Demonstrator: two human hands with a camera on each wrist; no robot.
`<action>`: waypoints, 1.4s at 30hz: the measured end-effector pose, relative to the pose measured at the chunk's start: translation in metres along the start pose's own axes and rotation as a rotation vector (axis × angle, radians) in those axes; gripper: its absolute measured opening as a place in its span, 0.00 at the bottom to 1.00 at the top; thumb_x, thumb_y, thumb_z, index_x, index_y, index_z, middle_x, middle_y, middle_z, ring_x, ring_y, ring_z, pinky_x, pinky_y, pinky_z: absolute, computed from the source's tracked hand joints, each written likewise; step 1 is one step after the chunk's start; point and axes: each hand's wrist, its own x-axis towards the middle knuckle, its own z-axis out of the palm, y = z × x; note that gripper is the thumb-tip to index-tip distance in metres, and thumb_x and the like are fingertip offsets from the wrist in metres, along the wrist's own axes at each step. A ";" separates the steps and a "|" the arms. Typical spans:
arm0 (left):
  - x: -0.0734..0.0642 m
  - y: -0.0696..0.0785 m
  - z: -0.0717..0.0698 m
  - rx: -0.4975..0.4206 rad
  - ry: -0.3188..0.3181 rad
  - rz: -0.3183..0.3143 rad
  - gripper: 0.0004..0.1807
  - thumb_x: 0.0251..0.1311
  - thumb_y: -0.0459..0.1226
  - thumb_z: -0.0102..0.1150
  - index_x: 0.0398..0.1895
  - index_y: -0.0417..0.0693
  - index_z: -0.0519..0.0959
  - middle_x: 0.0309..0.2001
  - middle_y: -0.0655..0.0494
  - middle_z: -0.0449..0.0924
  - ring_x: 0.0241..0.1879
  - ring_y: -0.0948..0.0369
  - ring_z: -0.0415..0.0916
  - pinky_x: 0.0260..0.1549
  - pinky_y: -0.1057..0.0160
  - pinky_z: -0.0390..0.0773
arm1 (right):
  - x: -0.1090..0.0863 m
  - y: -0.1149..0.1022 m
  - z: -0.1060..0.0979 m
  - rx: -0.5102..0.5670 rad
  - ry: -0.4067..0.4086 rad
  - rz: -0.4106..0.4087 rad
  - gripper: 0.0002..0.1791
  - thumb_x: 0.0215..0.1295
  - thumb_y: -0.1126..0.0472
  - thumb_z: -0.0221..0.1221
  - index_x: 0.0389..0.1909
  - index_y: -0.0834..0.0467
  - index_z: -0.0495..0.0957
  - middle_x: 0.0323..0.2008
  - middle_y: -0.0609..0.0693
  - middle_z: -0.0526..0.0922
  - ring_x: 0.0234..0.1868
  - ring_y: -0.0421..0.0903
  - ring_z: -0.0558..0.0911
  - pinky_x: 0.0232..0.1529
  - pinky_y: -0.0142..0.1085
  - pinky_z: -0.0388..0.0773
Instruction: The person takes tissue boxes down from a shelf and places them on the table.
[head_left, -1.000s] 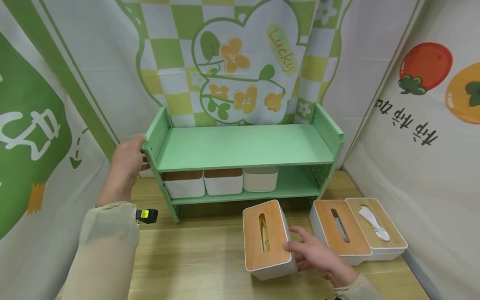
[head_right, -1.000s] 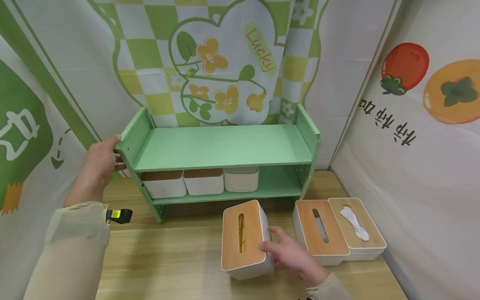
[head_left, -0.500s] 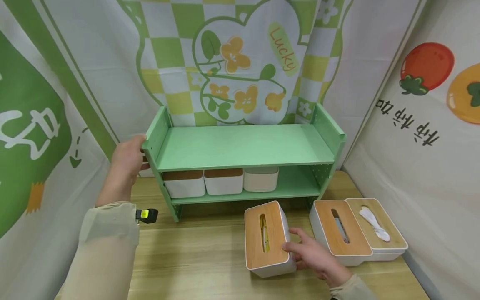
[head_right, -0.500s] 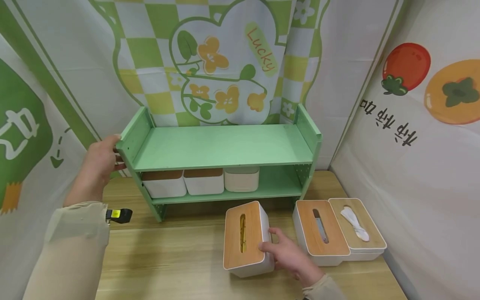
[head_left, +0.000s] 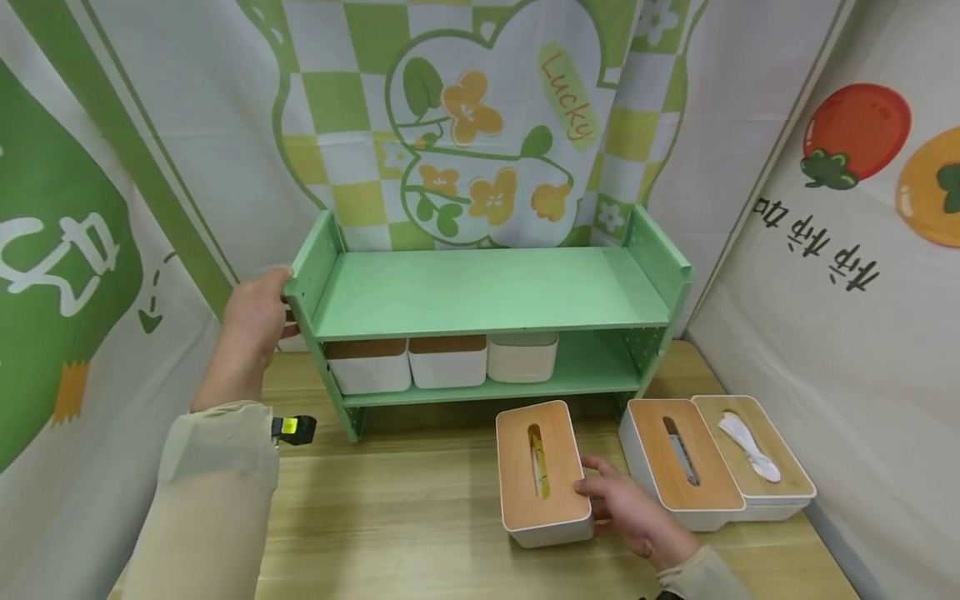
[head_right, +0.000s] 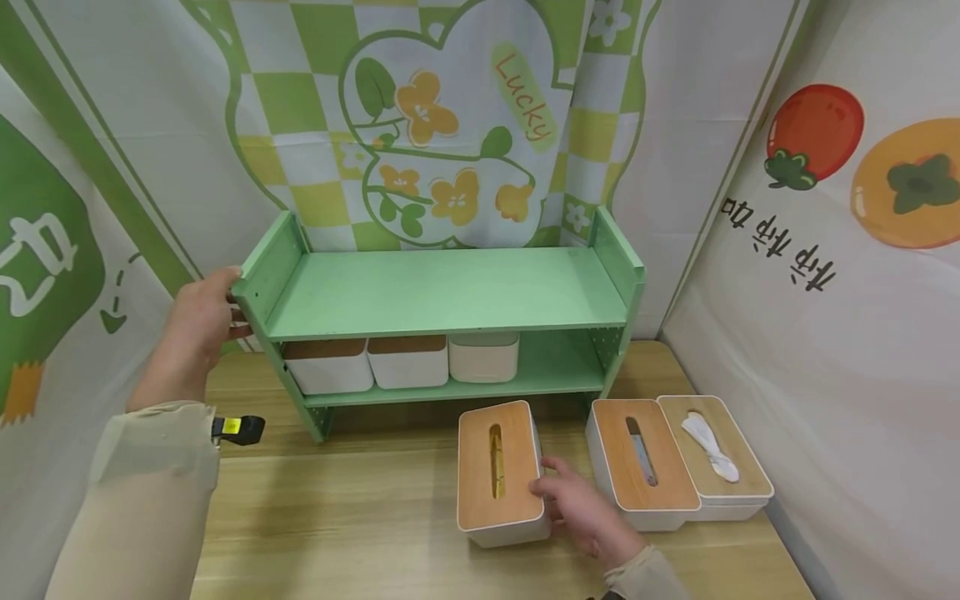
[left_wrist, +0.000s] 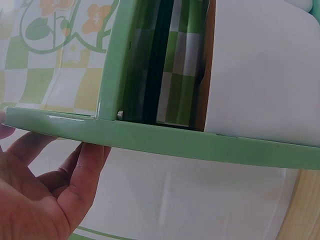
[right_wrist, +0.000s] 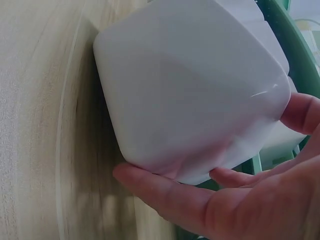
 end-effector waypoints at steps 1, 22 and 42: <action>0.000 0.000 0.000 0.000 0.002 0.002 0.38 0.75 0.60 0.30 0.65 0.39 0.72 0.59 0.41 0.71 0.53 0.48 0.72 0.53 0.47 0.76 | 0.000 0.000 0.000 0.011 0.003 0.007 0.39 0.70 0.59 0.53 0.74 0.68 0.44 0.48 0.64 0.79 0.44 0.58 0.83 0.42 0.51 0.79; -0.001 0.000 0.000 -0.007 -0.006 0.002 0.39 0.75 0.62 0.29 0.69 0.40 0.70 0.62 0.42 0.69 0.57 0.47 0.71 0.54 0.47 0.75 | 0.005 0.002 0.002 0.096 0.196 0.052 0.36 0.65 0.66 0.50 0.73 0.68 0.51 0.57 0.74 0.72 0.49 0.61 0.81 0.44 0.55 0.79; 0.000 0.000 0.001 -0.007 -0.006 0.002 0.38 0.75 0.60 0.30 0.68 0.40 0.71 0.60 0.42 0.70 0.54 0.47 0.72 0.52 0.46 0.75 | -0.021 -0.008 0.036 -1.009 0.454 -0.462 0.43 0.51 0.54 0.70 0.69 0.61 0.66 0.55 0.68 0.70 0.43 0.58 0.77 0.39 0.50 0.79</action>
